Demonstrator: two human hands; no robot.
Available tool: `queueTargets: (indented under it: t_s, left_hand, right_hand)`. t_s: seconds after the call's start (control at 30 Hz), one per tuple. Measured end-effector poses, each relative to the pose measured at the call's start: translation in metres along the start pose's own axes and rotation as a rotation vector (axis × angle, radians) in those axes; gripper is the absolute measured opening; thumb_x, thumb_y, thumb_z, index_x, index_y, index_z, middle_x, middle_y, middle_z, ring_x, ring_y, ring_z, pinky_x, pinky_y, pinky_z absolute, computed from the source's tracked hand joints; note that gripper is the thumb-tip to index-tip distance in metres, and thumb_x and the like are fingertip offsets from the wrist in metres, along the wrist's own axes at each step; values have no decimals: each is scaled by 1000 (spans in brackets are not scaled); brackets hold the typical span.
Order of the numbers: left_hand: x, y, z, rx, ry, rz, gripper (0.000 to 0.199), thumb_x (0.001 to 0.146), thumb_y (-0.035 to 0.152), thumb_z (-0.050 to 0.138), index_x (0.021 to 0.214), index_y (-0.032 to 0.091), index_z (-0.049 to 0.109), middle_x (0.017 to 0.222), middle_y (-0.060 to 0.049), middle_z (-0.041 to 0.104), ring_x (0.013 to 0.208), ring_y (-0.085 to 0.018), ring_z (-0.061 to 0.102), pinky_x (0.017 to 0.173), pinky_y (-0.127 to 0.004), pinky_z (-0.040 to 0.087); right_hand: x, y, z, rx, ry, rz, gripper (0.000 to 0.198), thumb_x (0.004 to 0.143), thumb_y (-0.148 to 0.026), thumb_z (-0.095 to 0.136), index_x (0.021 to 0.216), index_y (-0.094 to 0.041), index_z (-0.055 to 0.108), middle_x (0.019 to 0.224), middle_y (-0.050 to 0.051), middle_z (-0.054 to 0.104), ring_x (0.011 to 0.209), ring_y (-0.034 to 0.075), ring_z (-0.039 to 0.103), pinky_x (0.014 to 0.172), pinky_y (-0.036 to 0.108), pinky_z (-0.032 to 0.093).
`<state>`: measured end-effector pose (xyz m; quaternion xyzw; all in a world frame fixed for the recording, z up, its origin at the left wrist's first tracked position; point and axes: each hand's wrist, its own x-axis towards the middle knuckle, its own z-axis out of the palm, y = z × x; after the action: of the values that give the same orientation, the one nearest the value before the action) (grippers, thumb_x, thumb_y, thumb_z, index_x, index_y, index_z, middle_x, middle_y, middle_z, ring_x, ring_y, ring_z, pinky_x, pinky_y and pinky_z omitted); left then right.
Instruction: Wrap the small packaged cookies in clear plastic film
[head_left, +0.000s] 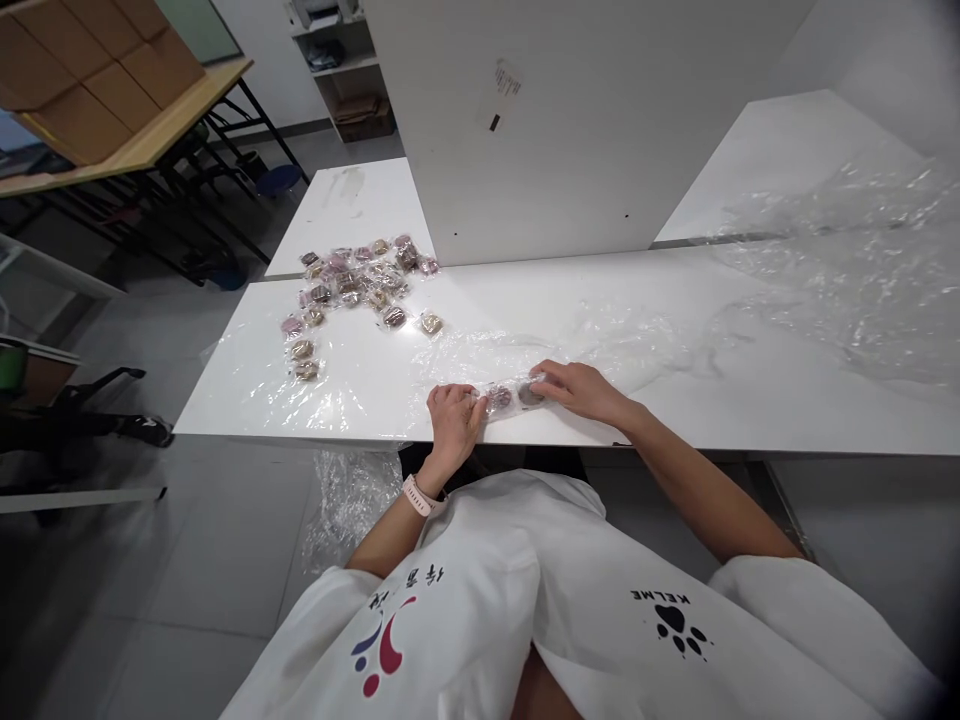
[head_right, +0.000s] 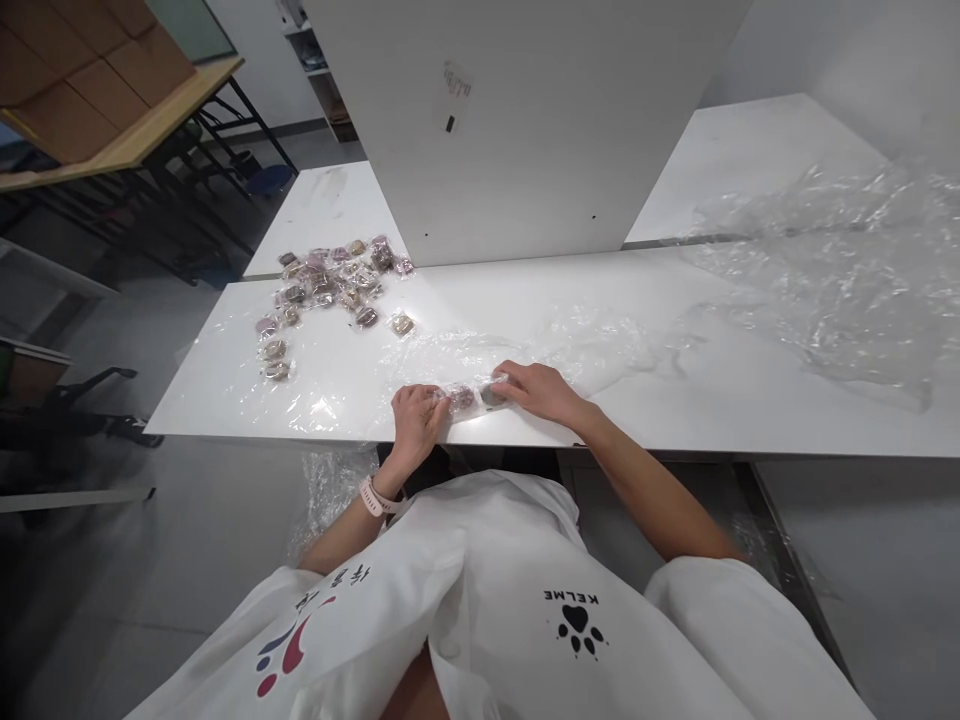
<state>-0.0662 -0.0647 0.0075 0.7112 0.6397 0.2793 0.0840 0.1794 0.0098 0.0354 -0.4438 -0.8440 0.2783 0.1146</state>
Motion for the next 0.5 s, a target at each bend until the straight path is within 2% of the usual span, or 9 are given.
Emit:
queueTargets:
  t_s: [0.07,0.1,0.2,0.23,0.3,0.4,0.43,0.5]
  left_hand:
    - [9,2,4,85,38,-27,36,93,33,60,58,21,60,87,-7,68,93,-25,58,97,-53,41]
    - [12,4,4,124,57,-38,32,91,32,62,60,21,61,85,-7,67,91,-26,58,95,-53,42]
    - [14,13,0,211,131,-33,10,90,25,60,88,20,68,100,-11,67,102,-29,58,99,-53,40]
    - [12,15,-3,219,138,3,14,92,22,57,101,19,68,111,-13,67,110,-29,57,104,-53,37]
    - [6,19,-10,191,51,148,30,95,19,51,123,19,60,131,-14,62,126,-28,52,113,-53,30]
    - [-2,17,-14,110,-187,345,45,97,30,53,141,22,47,148,-10,52,140,-26,43,119,-50,25]
    - [-3,14,-14,90,-232,356,48,97,32,54,144,23,45,150,-10,51,141,-26,42,118,-48,27]
    - [1,8,-11,54,-244,307,44,98,29,53,141,23,49,147,-9,54,138,-25,46,113,-44,34]
  right_hand:
    - [8,-1,4,-30,74,90,38,97,-53,49,120,-26,62,84,1,73,74,21,65,64,30,40]
    - [11,-2,7,-77,136,90,38,96,-51,52,121,-25,62,92,3,73,79,22,65,66,31,40]
    - [11,-5,12,-269,333,-43,27,97,-39,54,113,-20,66,110,11,70,96,26,62,78,37,41]
    - [8,-5,13,-308,364,-116,23,98,-34,53,108,-20,68,110,11,70,99,26,61,83,38,40]
    - [-2,-2,16,-315,352,-255,21,99,-32,52,107,-22,69,111,10,70,104,25,60,91,40,38]
    - [-17,9,21,-235,255,-335,35,99,-41,53,128,-23,62,129,9,65,117,25,56,97,40,38]
    - [-20,13,23,-212,235,-323,41,99,-44,53,133,-23,58,135,10,62,120,25,55,98,40,39]
    - [-20,20,24,-176,224,-271,41,100,-44,48,134,-23,58,136,10,61,120,25,56,96,40,40]
